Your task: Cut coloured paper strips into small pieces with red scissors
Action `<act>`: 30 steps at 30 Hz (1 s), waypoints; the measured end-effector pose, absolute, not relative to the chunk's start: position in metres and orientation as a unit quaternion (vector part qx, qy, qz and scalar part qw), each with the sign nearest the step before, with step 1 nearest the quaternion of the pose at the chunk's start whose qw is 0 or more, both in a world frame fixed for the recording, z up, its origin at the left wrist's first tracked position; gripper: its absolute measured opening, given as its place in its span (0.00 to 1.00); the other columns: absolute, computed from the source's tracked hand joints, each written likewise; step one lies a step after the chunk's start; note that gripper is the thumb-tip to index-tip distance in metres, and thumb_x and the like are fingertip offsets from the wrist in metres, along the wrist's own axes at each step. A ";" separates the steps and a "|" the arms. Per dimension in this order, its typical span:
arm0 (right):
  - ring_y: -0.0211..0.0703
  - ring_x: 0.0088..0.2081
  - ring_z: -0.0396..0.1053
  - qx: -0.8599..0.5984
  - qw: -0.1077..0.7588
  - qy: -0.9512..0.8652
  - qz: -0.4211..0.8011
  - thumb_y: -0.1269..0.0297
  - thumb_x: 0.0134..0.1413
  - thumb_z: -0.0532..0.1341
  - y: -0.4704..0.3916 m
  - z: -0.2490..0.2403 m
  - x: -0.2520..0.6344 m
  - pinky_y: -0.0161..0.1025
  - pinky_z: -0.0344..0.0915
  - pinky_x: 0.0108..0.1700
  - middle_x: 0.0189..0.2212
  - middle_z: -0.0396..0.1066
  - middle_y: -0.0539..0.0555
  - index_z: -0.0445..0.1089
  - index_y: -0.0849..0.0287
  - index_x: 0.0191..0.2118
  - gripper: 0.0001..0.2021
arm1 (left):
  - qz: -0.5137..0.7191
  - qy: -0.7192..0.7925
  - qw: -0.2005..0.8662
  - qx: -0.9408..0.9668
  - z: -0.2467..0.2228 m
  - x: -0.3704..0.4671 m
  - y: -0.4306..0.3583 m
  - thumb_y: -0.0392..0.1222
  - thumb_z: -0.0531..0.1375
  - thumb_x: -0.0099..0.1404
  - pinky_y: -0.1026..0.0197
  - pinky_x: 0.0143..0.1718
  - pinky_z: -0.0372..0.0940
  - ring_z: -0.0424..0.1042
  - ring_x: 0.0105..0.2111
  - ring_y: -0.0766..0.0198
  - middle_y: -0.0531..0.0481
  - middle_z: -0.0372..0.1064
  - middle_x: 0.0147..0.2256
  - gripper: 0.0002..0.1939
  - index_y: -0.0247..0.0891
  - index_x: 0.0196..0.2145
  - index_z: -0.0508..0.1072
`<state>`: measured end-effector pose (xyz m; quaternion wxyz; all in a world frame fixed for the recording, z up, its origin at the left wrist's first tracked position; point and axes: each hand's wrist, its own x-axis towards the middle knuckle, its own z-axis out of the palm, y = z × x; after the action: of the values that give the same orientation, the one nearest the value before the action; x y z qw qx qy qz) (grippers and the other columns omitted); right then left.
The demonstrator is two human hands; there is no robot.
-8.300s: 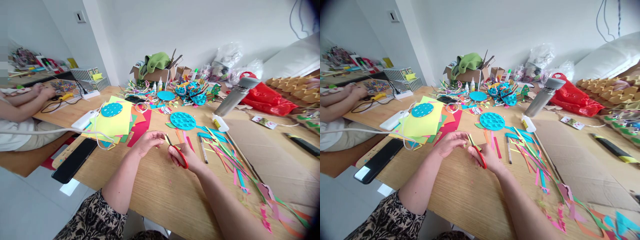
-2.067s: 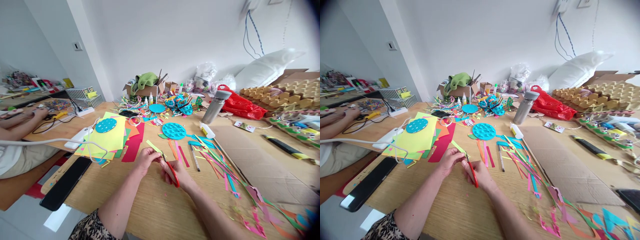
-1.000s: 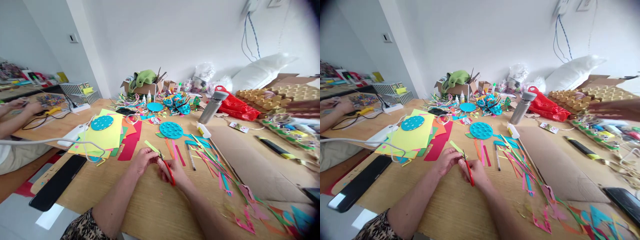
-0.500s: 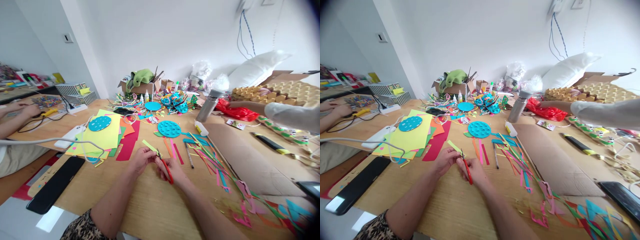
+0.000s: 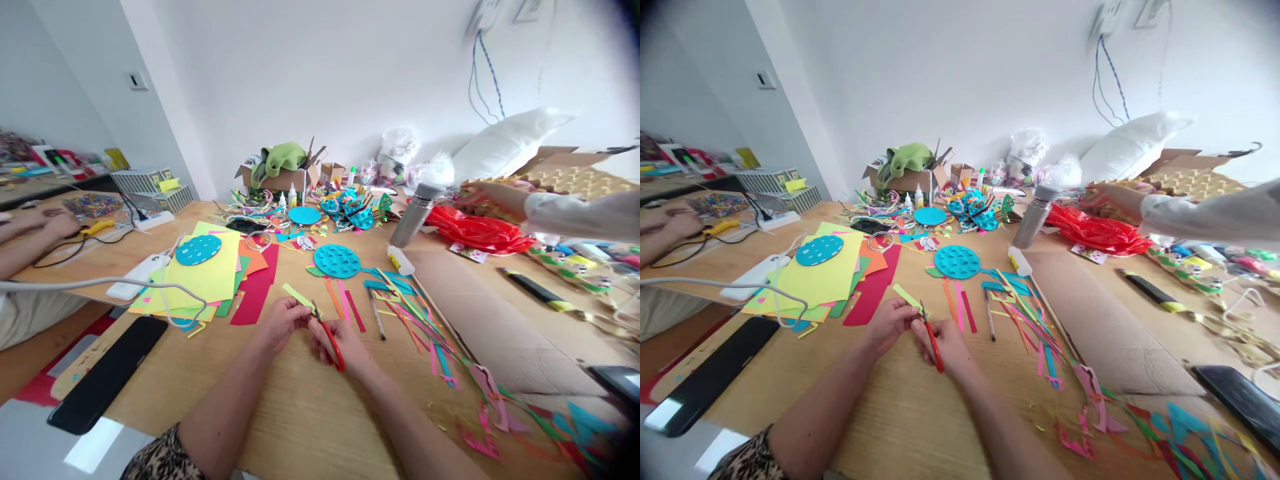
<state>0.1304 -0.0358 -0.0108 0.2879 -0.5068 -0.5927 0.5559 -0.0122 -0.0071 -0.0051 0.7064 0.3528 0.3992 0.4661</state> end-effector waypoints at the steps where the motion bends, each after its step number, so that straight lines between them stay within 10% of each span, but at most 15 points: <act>1: 0.31 0.11 0.55 -0.508 0.286 -0.592 0.556 0.37 0.48 0.54 -0.036 -0.010 0.130 0.30 0.50 0.15 0.09 0.60 0.49 0.63 0.61 0.17 0.29 | 0.466 0.400 0.706 0.352 -0.005 -0.012 -0.007 0.39 0.67 0.45 0.62 0.30 0.62 0.67 0.24 0.66 0.49 0.70 0.23 0.10 0.30 0.25 0.73; 30: 0.30 0.10 0.53 -0.513 0.286 -0.578 0.567 0.37 0.46 0.56 -0.035 -0.007 0.130 0.29 0.48 0.13 0.08 0.59 0.48 0.62 0.61 0.17 0.28 | 0.483 0.417 0.667 0.384 -0.010 -0.010 -0.007 0.41 0.68 0.45 0.61 0.32 0.63 0.69 0.25 0.65 0.48 0.71 0.23 0.12 0.31 0.24 0.72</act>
<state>0.1302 -0.0354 -0.0066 0.2859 -0.5125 -0.5784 0.5666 -0.0103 -0.0071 -0.0103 0.6673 0.3843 0.4170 0.4829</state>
